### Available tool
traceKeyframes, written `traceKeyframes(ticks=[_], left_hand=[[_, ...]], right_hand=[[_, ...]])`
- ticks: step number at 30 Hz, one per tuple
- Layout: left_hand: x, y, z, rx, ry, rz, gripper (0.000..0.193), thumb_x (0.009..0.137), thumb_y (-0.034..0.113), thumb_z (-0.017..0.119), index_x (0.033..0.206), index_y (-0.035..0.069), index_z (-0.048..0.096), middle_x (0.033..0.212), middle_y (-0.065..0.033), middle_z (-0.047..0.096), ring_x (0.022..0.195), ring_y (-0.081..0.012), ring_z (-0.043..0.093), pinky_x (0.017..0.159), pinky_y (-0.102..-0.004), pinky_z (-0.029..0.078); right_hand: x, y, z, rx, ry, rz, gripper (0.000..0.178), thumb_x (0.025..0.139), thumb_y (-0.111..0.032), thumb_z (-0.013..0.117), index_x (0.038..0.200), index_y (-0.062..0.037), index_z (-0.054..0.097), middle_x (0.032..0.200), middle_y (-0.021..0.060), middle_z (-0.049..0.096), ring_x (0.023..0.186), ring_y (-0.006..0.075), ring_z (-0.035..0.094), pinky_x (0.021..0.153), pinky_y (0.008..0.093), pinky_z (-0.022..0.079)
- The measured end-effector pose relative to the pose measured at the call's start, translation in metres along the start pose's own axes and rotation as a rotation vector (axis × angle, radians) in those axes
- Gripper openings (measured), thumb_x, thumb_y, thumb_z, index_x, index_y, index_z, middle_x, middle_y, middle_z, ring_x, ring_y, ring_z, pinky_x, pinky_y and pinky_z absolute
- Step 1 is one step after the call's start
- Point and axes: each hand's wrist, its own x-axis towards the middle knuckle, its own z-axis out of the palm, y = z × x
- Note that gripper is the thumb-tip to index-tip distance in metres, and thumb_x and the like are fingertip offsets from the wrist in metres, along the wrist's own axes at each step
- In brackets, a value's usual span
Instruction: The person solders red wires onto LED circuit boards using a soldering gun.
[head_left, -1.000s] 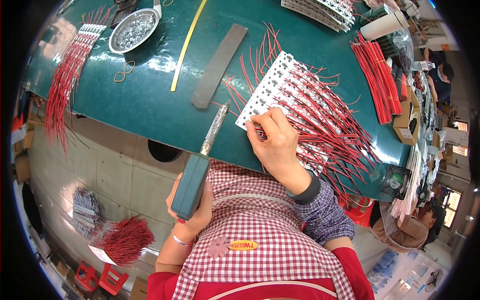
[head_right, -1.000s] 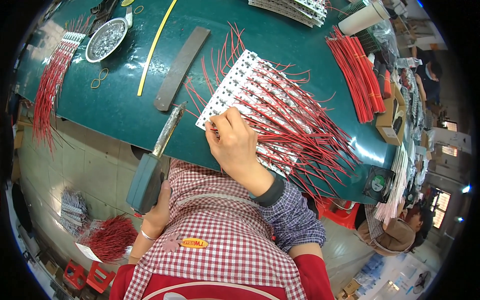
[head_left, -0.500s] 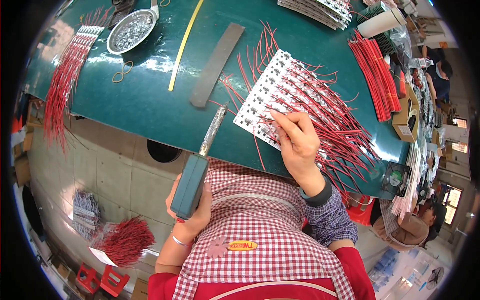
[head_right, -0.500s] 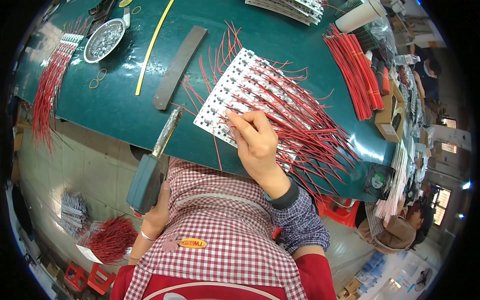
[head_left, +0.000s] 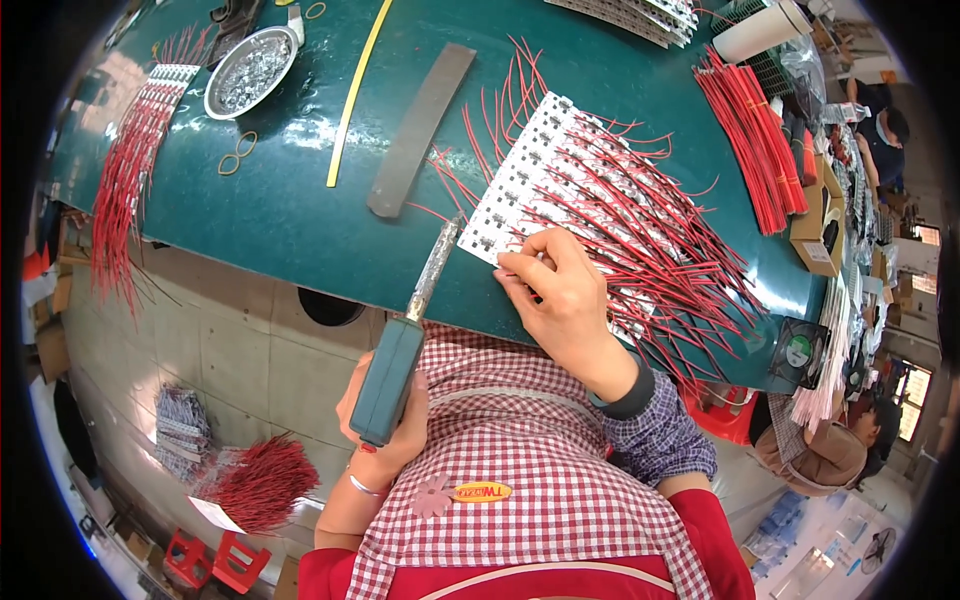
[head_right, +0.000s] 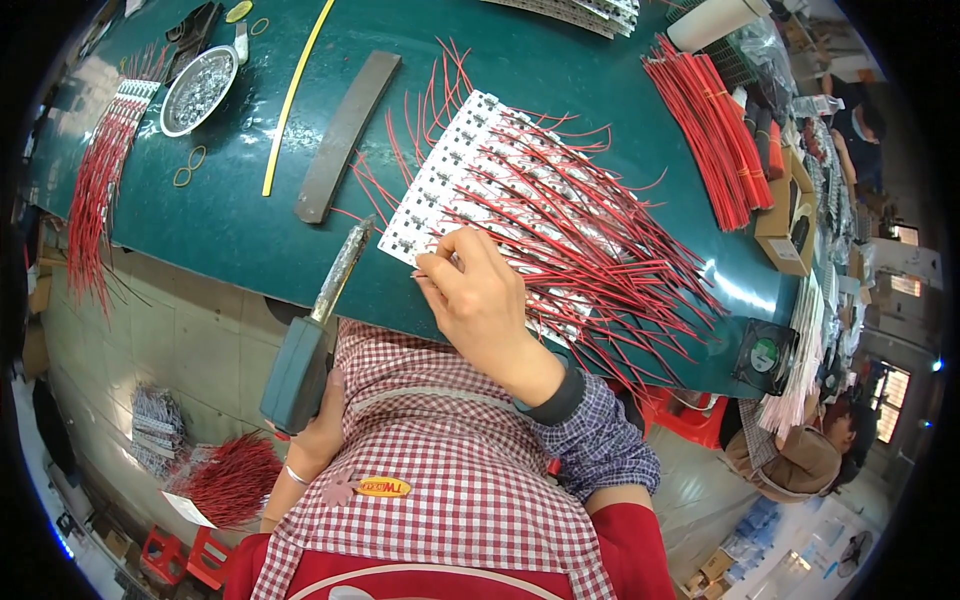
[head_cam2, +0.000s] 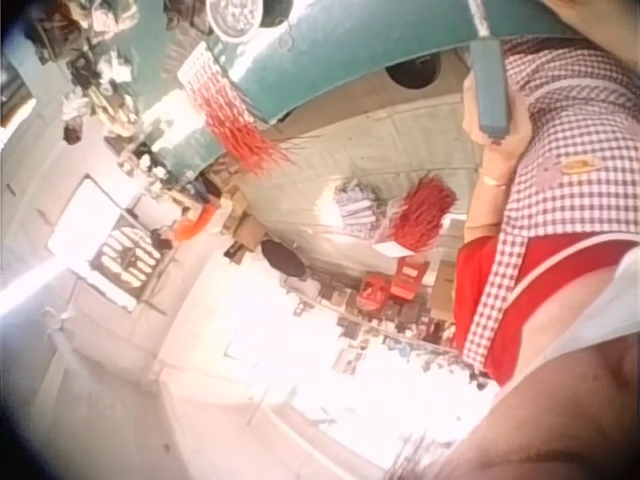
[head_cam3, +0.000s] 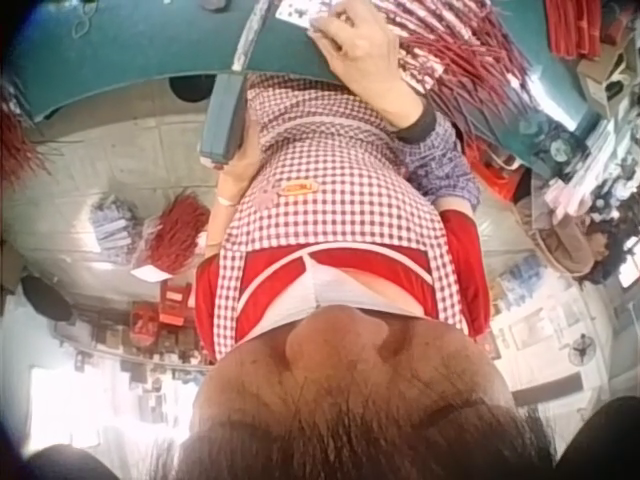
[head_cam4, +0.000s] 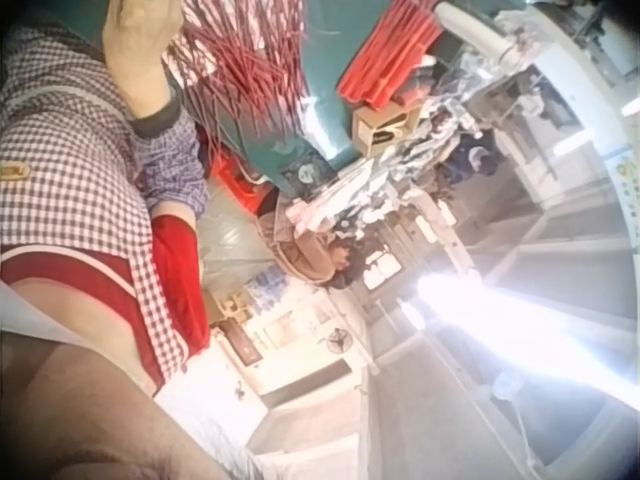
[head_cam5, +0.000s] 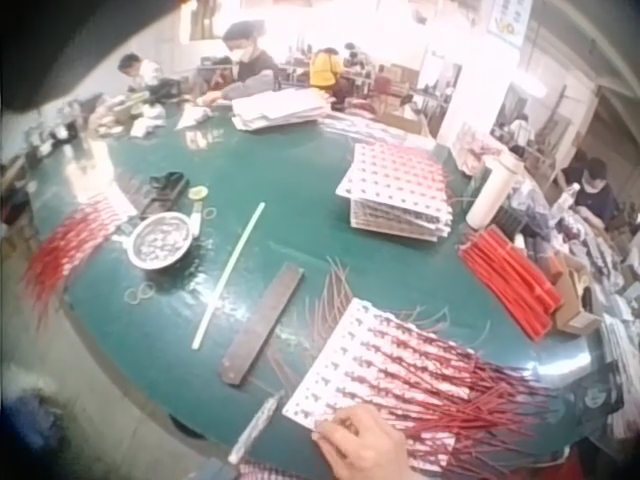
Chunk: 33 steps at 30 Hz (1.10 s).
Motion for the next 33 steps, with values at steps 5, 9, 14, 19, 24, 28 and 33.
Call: traceKeyframes(ticks=[5, 9, 14, 19, 24, 28, 33], left_hand=[[-0.003, -0.001, -0.001, 0.049, -0.012, -0.005, 0.025, 0.075, -0.008, 0.072, 0.100, -0.007, 0.069, 0.097, -0.0199, 0.070, 0.079, -0.0311, 0.072, 0.070, -0.0339, 0.057], [-0.008, -0.007, 0.001, 0.089, -0.037, 0.040, 0.024, 0.075, -0.008, 0.073, 0.098, -0.007, 0.069, 0.096, -0.0197, 0.070, 0.081, -0.0324, 0.072, 0.071, -0.0342, 0.057], [-0.013, -0.007, 0.003, 0.017, -0.041, -0.039, 0.025, 0.075, -0.008, 0.073, 0.099, -0.007, 0.070, 0.097, -0.0199, 0.070, 0.084, -0.0334, 0.073, 0.073, -0.0348, 0.058], [-0.013, -0.007, 0.002, 0.018, -0.047, -0.018, 0.025, 0.075, -0.007, 0.072, 0.100, -0.007, 0.070, 0.099, -0.0202, 0.071, 0.086, -0.0335, 0.073, 0.074, -0.0349, 0.058], [-0.012, -0.005, -0.001, 0.046, -0.058, 0.005, 0.026, 0.075, -0.007, 0.073, 0.101, -0.007, 0.070, 0.100, -0.0200, 0.070, 0.085, -0.0331, 0.073, 0.074, -0.0346, 0.058], [-0.014, -0.002, -0.002, -0.017, -0.047, -0.048, 0.026, 0.075, -0.006, 0.073, 0.100, -0.007, 0.069, 0.098, -0.0198, 0.070, 0.083, -0.0331, 0.072, 0.072, -0.0353, 0.058], [-0.020, -0.007, -0.008, 0.036, -0.105, -0.044, 0.026, 0.075, -0.007, 0.073, 0.101, -0.007, 0.069, 0.096, -0.0197, 0.070, 0.082, -0.0337, 0.072, 0.072, -0.0369, 0.058]], right_hand=[[-0.008, 0.009, -0.002, -0.067, -0.040, -0.082, 0.039, 0.065, 0.006, 0.079, 0.101, -0.0062, 0.074, 0.087, 0.0057, 0.056, 0.071, 0.0200, 0.056, 0.059, 0.0329, 0.048], [-0.007, 0.006, -0.006, 0.028, -0.051, -0.018, 0.042, 0.067, 0.006, 0.079, 0.107, -0.0067, 0.073, 0.088, 0.0058, 0.056, 0.073, 0.0205, 0.056, 0.059, 0.0335, 0.047], [0.000, 0.007, -0.002, -0.040, -0.046, -0.064, 0.046, 0.072, 0.001, 0.080, 0.116, -0.0069, 0.070, 0.089, 0.0064, 0.055, 0.072, 0.0221, 0.054, 0.059, 0.0336, 0.047], [-0.007, 0.014, 0.002, -0.083, -0.043, -0.126, 0.047, 0.073, 0.000, 0.080, 0.118, -0.0070, 0.069, 0.089, 0.0072, 0.053, 0.075, 0.0226, 0.054, 0.059, 0.0353, 0.046], [-0.005, 0.008, -0.005, -0.025, -0.038, -0.098, 0.048, 0.074, 0.003, 0.077, 0.120, -0.0078, 0.069, 0.087, 0.0064, 0.052, 0.076, 0.0219, 0.054, 0.058, 0.0362, 0.045], [-0.010, 0.010, -0.006, 0.103, -0.004, -0.035, 0.044, 0.076, 0.008, 0.074, 0.118, -0.0061, 0.071, 0.087, 0.0065, 0.054, 0.073, 0.0203, 0.056, 0.059, 0.0325, 0.046], [-0.015, 0.010, 0.003, 0.101, 0.052, 0.042, 0.040, 0.078, 0.012, 0.071, 0.114, -0.0053, 0.072, 0.087, 0.0084, 0.056, 0.069, 0.0199, 0.057, 0.058, 0.0314, 0.048]])
